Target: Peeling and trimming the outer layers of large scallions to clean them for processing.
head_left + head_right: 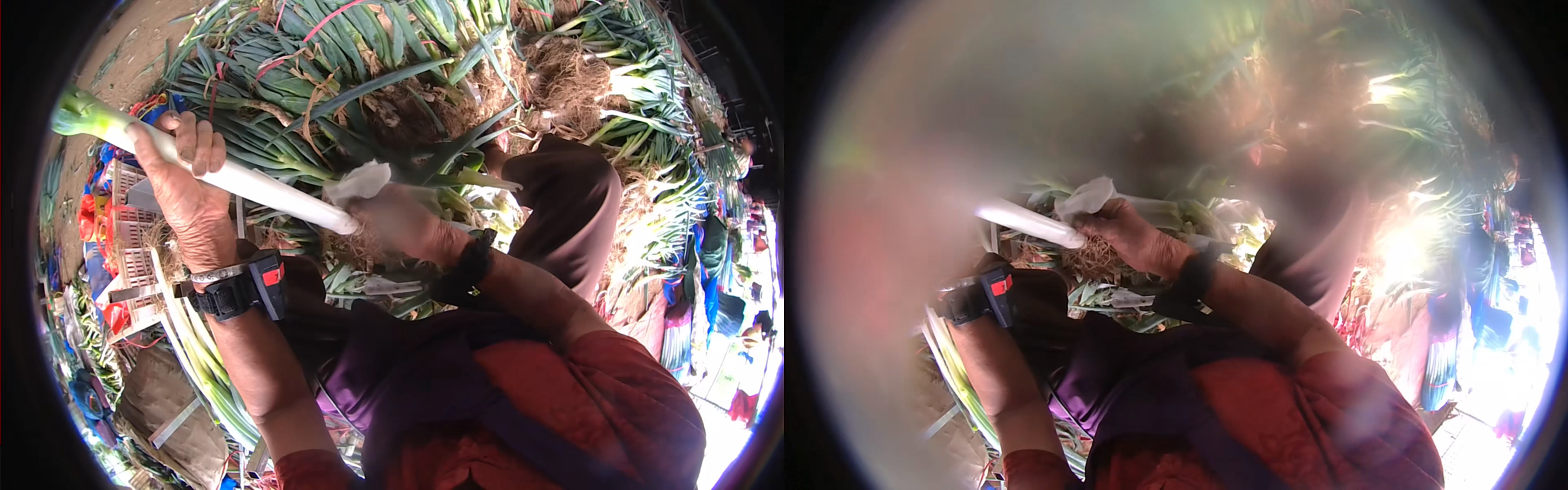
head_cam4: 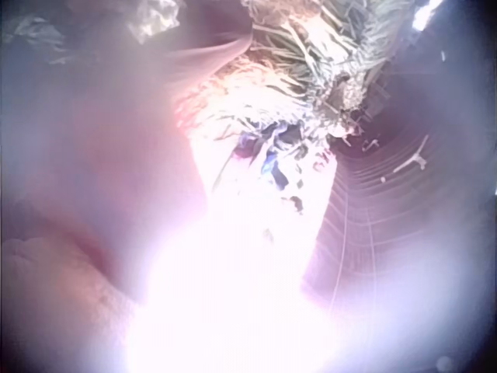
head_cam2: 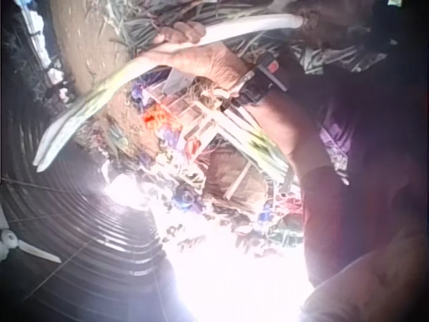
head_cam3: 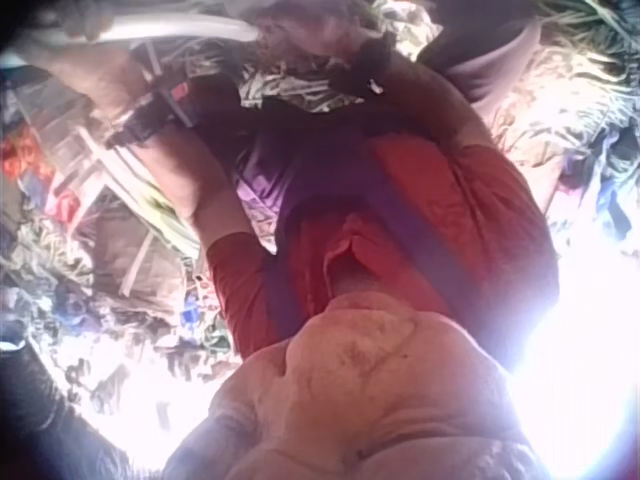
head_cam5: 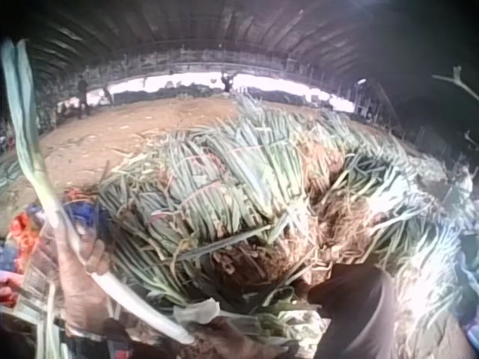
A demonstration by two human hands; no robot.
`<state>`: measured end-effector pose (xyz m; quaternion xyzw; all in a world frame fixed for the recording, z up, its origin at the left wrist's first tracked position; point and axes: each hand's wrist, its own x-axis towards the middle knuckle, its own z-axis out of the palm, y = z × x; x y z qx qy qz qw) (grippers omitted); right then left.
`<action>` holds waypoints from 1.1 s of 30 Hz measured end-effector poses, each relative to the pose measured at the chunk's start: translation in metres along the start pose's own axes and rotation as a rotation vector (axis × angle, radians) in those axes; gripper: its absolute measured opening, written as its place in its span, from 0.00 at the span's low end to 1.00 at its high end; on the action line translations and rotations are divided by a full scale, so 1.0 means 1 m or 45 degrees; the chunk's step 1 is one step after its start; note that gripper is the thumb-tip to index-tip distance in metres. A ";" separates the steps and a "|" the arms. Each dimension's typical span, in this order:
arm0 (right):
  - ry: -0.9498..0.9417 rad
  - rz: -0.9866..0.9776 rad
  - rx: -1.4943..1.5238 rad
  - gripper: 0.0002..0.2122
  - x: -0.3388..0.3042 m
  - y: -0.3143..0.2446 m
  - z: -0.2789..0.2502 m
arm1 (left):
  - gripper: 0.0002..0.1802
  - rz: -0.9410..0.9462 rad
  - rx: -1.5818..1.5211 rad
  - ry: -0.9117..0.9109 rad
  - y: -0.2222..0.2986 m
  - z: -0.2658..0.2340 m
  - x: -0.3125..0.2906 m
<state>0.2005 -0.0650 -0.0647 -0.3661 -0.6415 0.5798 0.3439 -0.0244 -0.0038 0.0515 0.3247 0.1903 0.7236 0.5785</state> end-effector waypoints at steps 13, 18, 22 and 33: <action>-0.303 0.213 1.100 0.19 -0.005 0.000 0.009 | 0.18 -0.092 -0.288 -0.424 0.008 0.009 -0.010; 0.163 -0.132 -0.018 0.11 0.002 0.008 0.010 | 0.29 0.052 0.535 0.538 -0.016 0.010 -0.001; -0.063 0.170 0.276 0.11 -0.008 0.016 0.020 | 0.28 -0.109 0.124 0.175 0.004 -0.021 0.001; -0.188 -0.091 -0.608 0.17 -0.019 -0.038 0.020 | 0.32 -0.110 0.259 0.214 -0.008 0.003 -0.005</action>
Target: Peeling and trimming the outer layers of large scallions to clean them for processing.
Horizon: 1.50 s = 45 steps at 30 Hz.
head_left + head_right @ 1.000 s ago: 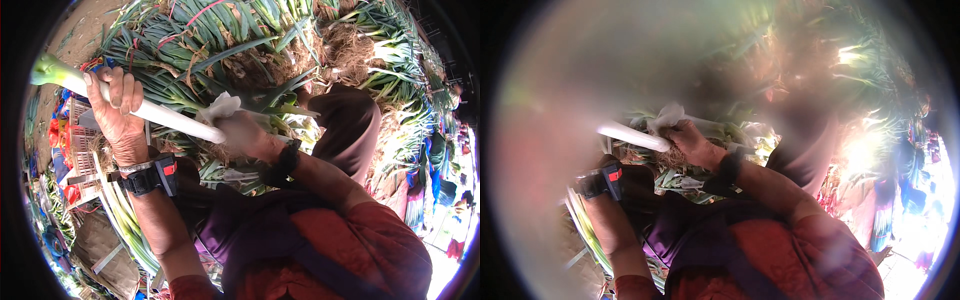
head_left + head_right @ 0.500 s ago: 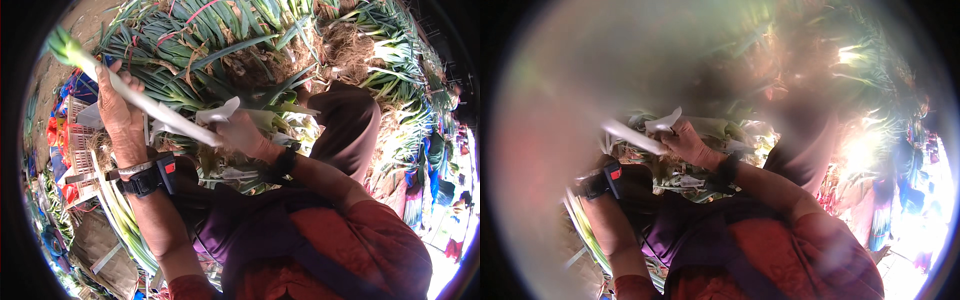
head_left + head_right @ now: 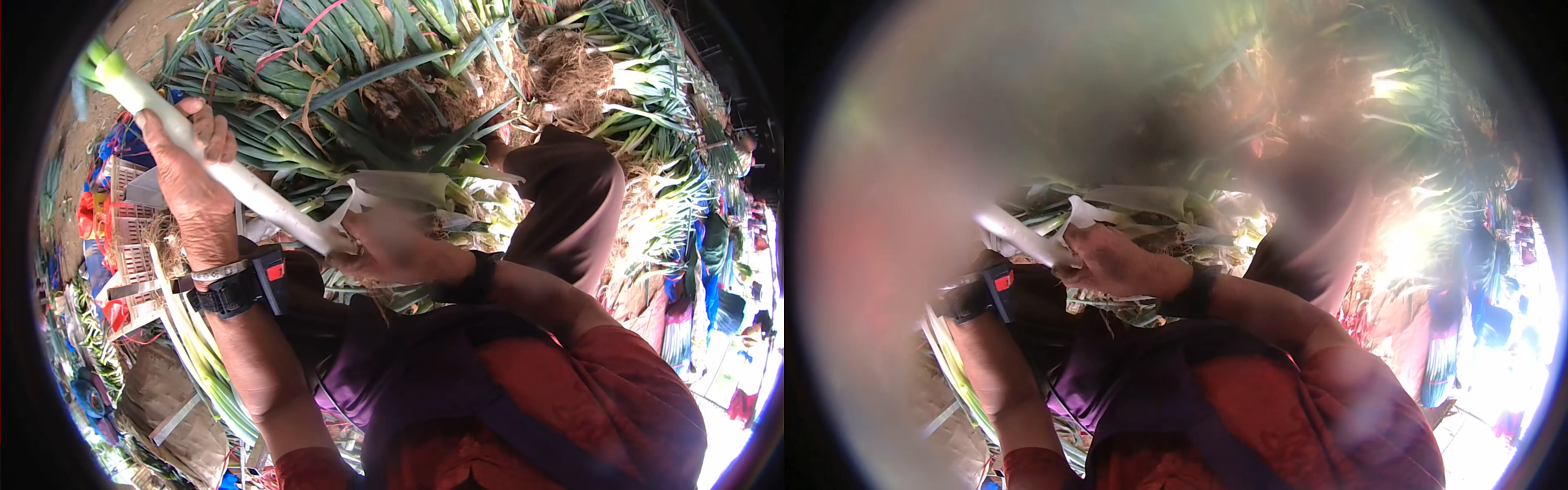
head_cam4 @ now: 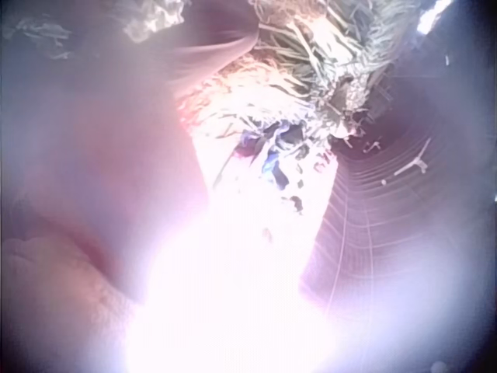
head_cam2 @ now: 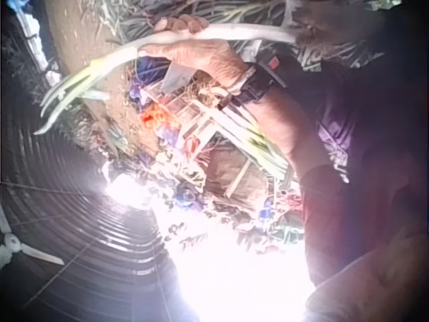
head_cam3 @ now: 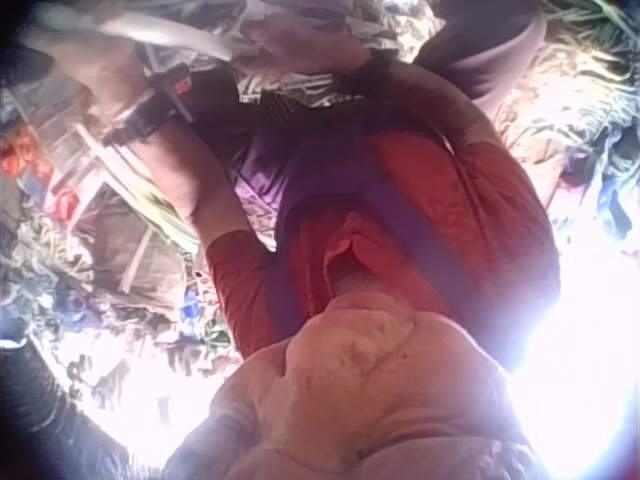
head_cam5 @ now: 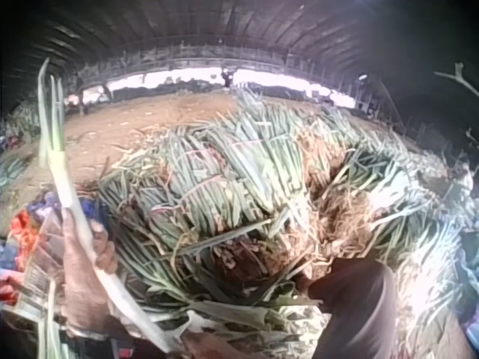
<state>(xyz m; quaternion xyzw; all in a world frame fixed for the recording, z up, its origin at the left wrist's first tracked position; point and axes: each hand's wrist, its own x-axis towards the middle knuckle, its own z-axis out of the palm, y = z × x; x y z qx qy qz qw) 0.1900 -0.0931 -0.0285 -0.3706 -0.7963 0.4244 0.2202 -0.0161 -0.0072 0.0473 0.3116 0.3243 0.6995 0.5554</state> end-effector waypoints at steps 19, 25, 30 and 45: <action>-0.124 0.062 -0.039 0.13 0.003 0.014 0.013 | 0.31 0.078 0.233 0.082 -0.003 0.027 -0.011; -0.241 0.022 0.212 0.15 0.004 0.020 -0.005 | 0.31 0.058 0.221 0.090 0.001 0.018 -0.006; -0.096 -0.250 0.072 0.16 0.004 0.017 -0.005 | 0.31 0.057 0.224 0.065 -0.002 0.023 -0.007; -0.310 -0.081 0.461 0.16 0.000 0.057 0.020 | 0.29 -0.027 0.323 0.263 -0.001 0.039 -0.011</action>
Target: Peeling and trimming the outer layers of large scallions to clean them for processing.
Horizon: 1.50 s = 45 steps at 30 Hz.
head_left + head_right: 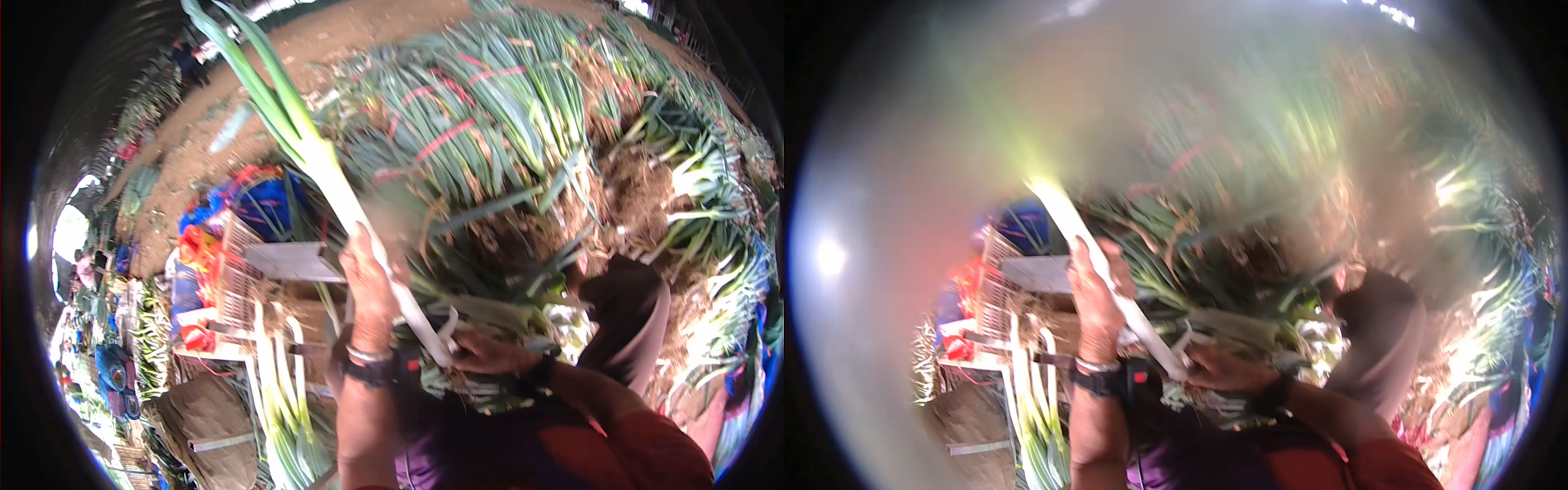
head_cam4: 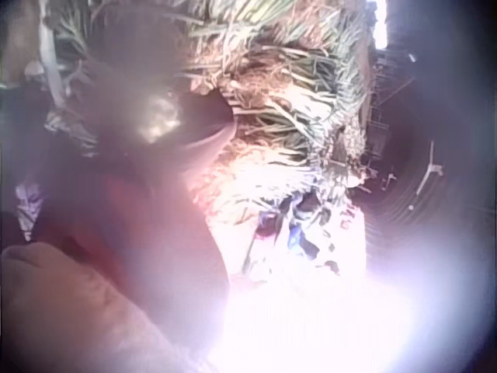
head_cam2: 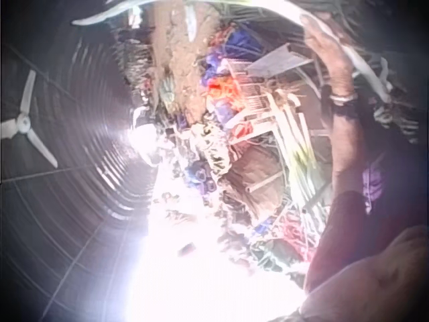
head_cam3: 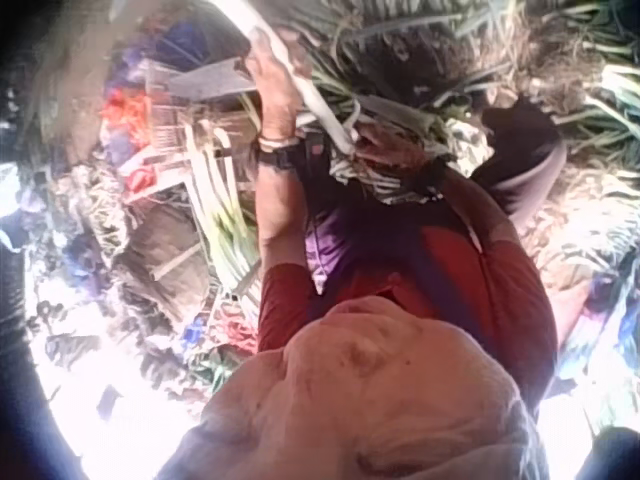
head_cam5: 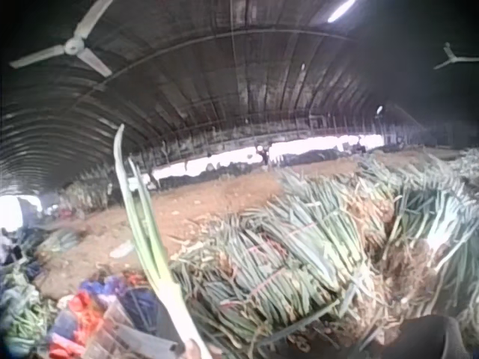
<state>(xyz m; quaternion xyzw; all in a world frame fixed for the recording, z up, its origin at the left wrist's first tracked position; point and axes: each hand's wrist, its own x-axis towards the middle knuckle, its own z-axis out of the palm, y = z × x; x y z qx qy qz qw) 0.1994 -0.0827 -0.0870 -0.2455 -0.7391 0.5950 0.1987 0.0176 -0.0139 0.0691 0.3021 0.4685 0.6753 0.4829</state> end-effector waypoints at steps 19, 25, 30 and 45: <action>-0.064 0.206 0.465 0.18 -0.022 -0.016 -0.007 | 0.33 -0.118 -0.503 -0.415 -0.003 -0.013 -0.003; -0.113 0.335 0.342 0.20 -0.019 -0.021 -0.002 | 0.33 -0.137 -0.436 -0.462 0.001 -0.016 -0.008; -0.093 0.392 0.536 0.21 -0.023 -0.035 0.000 | 0.35 -0.171 -0.618 -0.594 0.004 -0.019 -0.012; 0.614 0.271 0.256 0.14 -0.014 -0.022 0.014 | 0.30 -0.015 -0.222 0.018 -0.016 -0.032 0.017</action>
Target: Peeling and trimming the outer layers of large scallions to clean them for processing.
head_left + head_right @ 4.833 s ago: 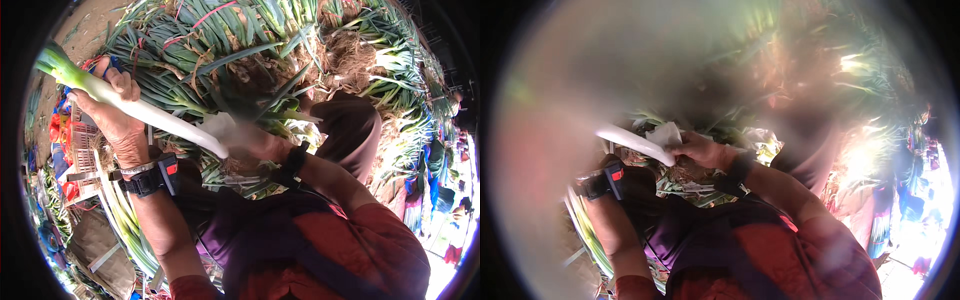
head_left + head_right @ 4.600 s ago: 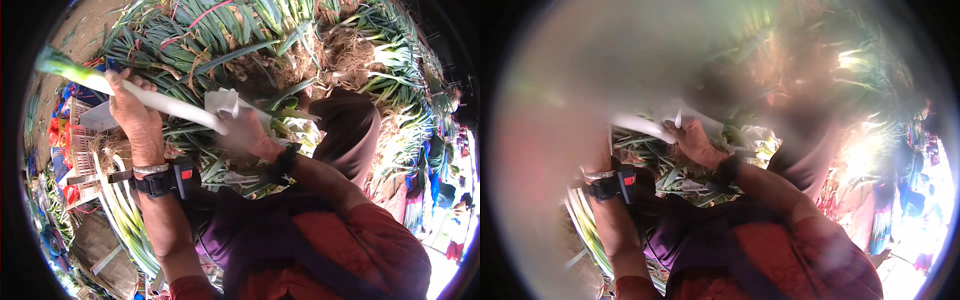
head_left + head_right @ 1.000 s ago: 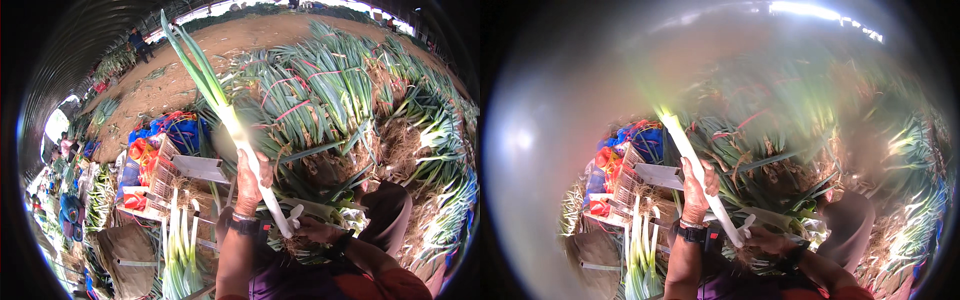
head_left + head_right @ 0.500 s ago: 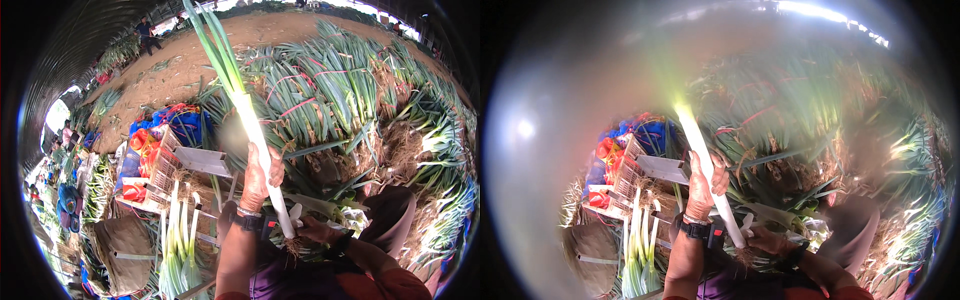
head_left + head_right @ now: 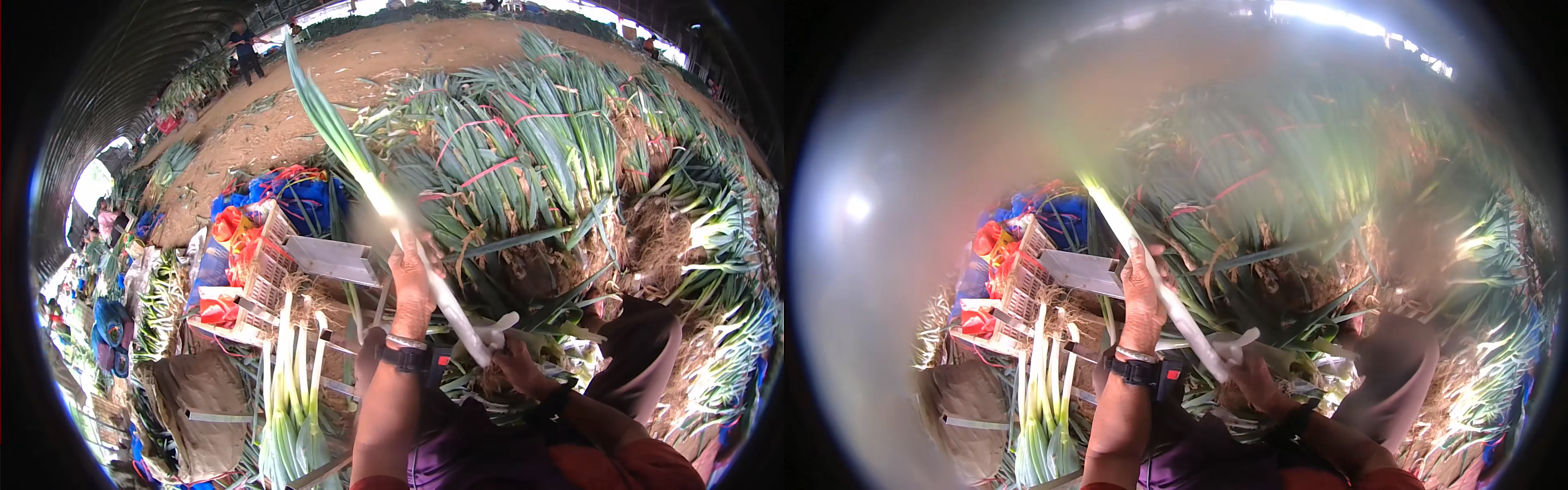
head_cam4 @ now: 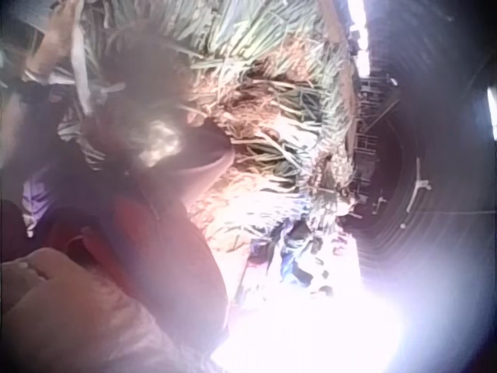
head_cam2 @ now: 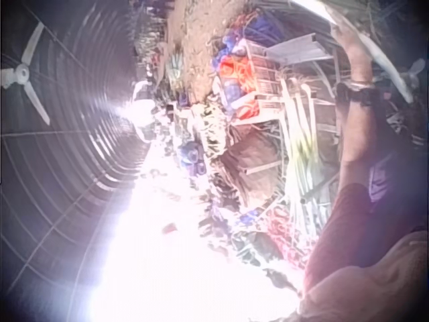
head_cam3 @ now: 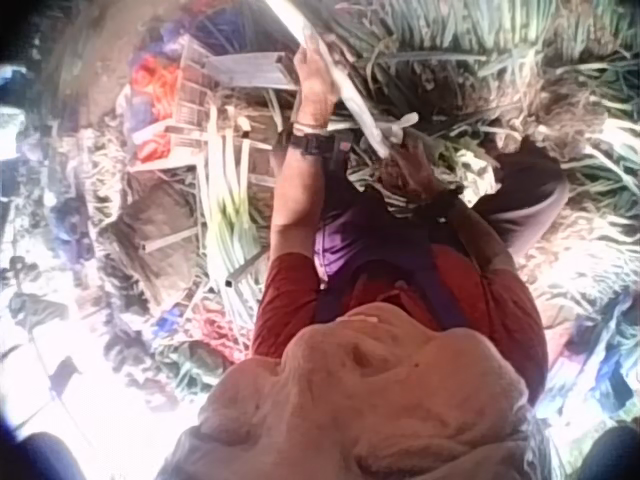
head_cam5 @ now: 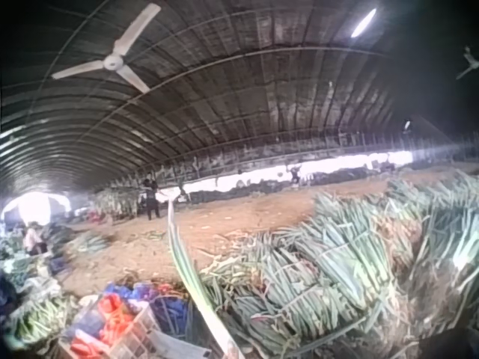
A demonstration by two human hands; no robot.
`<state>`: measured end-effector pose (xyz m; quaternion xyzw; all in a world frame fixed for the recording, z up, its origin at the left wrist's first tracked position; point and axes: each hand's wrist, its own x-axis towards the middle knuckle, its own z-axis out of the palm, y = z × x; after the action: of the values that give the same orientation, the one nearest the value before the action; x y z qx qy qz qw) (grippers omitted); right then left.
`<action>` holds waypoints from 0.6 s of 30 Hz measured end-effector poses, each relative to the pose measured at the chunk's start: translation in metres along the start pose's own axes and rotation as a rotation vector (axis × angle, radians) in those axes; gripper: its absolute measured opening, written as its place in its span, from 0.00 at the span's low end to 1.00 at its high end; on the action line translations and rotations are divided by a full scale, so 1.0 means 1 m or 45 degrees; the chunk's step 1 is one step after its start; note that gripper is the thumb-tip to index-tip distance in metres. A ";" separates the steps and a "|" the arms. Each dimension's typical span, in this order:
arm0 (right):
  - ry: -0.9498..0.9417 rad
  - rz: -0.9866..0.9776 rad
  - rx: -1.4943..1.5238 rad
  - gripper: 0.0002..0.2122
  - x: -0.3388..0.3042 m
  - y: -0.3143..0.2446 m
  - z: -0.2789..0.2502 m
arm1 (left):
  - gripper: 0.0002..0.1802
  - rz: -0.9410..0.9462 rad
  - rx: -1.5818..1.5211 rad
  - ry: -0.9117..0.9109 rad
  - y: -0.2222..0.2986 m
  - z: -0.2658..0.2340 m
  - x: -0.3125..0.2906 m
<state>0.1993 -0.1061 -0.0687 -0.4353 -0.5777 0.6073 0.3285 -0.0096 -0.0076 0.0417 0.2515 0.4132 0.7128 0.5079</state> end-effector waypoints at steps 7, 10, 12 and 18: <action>-0.431 0.163 0.060 0.13 -0.011 -0.053 -0.005 | 0.30 -0.098 -0.015 0.095 0.003 -0.008 -0.001; -0.584 0.152 -0.193 0.15 0.000 -0.031 -0.019 | 0.31 -0.129 0.058 0.056 0.002 0.003 -0.005; -0.644 0.047 -0.251 0.16 0.007 -0.011 -0.024 | 0.31 -0.111 0.100 -0.010 -0.001 0.009 -0.004; -0.577 0.135 0.224 0.15 -0.005 -0.021 -0.011 | 0.31 -0.175 -0.007 -0.064 0.003 0.005 -0.009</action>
<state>0.2088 -0.1035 -0.0468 -0.2874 -0.5577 0.7539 0.1949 -0.0041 -0.0153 0.0476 0.2389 0.4148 0.6709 0.5663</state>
